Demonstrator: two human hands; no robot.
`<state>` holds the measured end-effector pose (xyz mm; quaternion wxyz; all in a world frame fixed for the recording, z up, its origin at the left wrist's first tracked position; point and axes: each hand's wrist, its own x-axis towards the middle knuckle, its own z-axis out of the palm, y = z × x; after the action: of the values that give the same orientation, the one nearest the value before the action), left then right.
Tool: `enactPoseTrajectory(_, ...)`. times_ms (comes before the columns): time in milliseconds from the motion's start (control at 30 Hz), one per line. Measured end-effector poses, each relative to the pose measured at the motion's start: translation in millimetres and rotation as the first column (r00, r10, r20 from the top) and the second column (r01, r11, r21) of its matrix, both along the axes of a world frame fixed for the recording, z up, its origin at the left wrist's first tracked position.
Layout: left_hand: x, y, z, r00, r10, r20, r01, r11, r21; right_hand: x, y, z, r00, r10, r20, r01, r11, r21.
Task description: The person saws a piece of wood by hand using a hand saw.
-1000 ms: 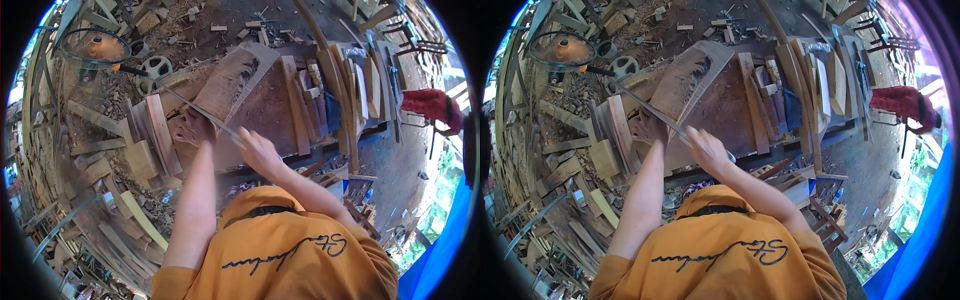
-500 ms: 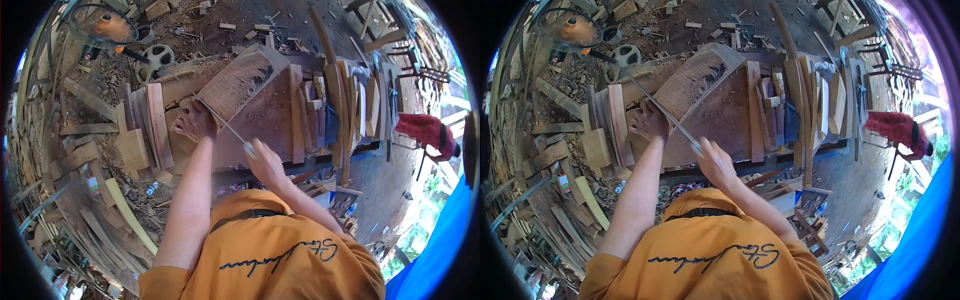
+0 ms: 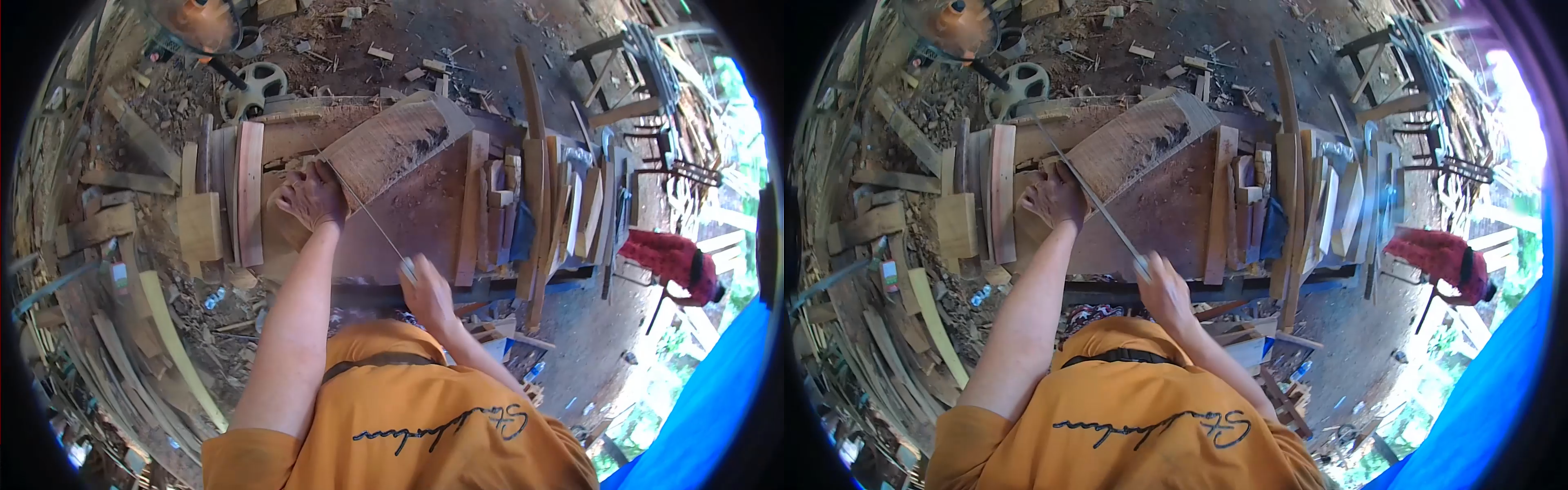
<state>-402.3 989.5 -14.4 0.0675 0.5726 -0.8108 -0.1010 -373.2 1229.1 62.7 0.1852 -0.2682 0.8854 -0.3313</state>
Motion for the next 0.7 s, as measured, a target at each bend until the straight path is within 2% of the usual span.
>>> enactPoseTrajectory(133, 0, 1, 1, 0.998, 0.012, 0.058, -0.011, 1.0, -0.014, 18, 42, 5, 0.998, -0.025, 0.055, 0.018, 0.992, 0.123)
enactPoseTrajectory(233, 2, 1, -4, 1.0, -0.009, -0.026, 0.007, 0.997, -0.079, -17, -38, -19, 0.999, -0.012, 0.043, 0.013, 1.0, -0.009)
enactPoseTrajectory(300, 3, -1, -5, 1.0, 0.002, -0.003, -0.002, 1.0, 0.002, -40, -89, -49, 0.998, 0.057, -0.021, -0.058, 0.997, -0.047)
enactPoseTrajectory(367, 3, -1, 0, 1.0, 0.002, -0.009, -0.002, 1.0, 0.0, -41, -86, -41, 0.997, 0.074, -0.015, -0.074, 0.996, -0.051)
enactPoseTrajectory(400, 1, 2, 3, 1.0, 0.012, -0.017, -0.012, 1.0, 0.02, -43, -81, -34, 0.995, 0.1, -0.009, -0.1, 0.994, -0.033)
enactPoseTrajectory(533, 1, 0, -8, 0.998, 0.051, -0.022, -0.052, 0.997, -0.057, -5, 14, -7, 0.996, -0.037, 0.078, 0.046, 0.993, -0.112)
enactPoseTrajectory(633, 5, 4, -6, 0.999, -0.011, -0.048, 0.006, 0.995, -0.096, 19, 69, 14, 0.983, -0.176, 0.055, 0.182, 0.976, -0.121)
enactPoseTrajectory(700, 7, 3, 1, 0.993, -0.075, -0.088, 0.074, 0.997, -0.009, 24, 87, 18, 0.973, -0.231, 0.009, 0.23, 0.96, -0.162)
